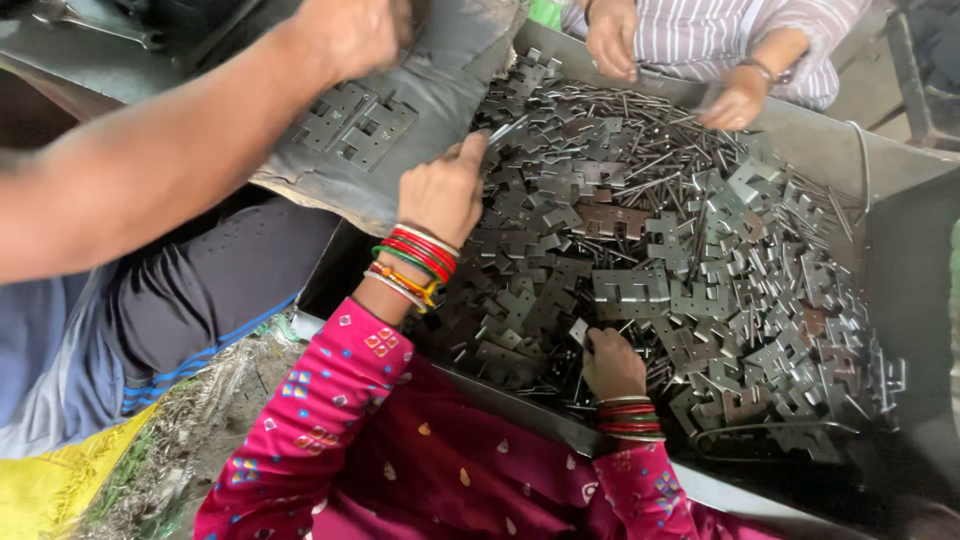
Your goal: The person sorts through a bin of metal hinge components and pins by hand. They pick out hinge plates and place them onto a padded work surface while other people assist in the sorting.
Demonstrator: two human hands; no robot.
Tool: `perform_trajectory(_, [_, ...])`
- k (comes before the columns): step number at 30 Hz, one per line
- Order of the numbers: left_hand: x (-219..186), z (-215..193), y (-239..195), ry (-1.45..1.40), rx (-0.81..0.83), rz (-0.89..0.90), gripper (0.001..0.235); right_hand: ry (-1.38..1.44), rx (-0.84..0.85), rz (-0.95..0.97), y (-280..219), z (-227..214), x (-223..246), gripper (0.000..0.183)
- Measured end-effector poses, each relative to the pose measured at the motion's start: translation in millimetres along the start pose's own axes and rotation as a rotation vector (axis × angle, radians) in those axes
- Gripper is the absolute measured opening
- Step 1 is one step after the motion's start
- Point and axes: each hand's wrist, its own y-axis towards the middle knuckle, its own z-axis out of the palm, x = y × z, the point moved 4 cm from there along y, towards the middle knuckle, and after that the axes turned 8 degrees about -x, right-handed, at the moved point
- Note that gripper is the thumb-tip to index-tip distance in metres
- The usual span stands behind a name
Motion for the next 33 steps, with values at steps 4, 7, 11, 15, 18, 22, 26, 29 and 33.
perform_trajectory(4, [23, 0, -1, 0.072, 0.031, -0.019, 0.034, 0.003, 0.003, -0.006, -3, -9, 2, 0.023])
perform_trajectory(7, [56, 10, 6, 0.295, 0.031, 0.012, 0.029, 0.037, -0.012, 0.001, -4, -19, 6, 0.023])
perform_trajectory(11, [138, 26, 22, 0.585, -0.107, 0.095, 0.017, 0.057, 0.022, 0.033, -3, -26, 11, 0.028])
perform_trajectory(15, [237, 56, 25, 0.814, -0.041, -0.033, 0.018, 0.088, 0.011, 0.063, -6, -29, 13, 0.031])
perform_trajectory(18, [273, 67, 20, 0.907, 0.066, -0.212, 0.027, 0.085, 0.022, 0.081, -4, -29, 14, 0.036])
perform_trajectory(22, [216, 53, 29, 0.964, -0.306, -0.071, 0.041, 0.086, 0.025, 0.077, -6, -30, 16, 0.033])
perform_trajectory(26, [91, 74, 33, 0.531, 0.193, -0.082, 0.028, 0.015, 0.008, 0.006, -2, -31, 20, 0.029])
perform_trajectory(29, [-6, 121, 0, 0.227, 0.691, -0.107, 0.019, 0.064, -0.077, -0.057, -8, -37, 25, 0.03])
perform_trajectory(33, [-78, 171, -79, 0.165, 0.968, 0.036, 0.019, 0.168, -0.253, -0.14, -14, -54, 20, 0.033])
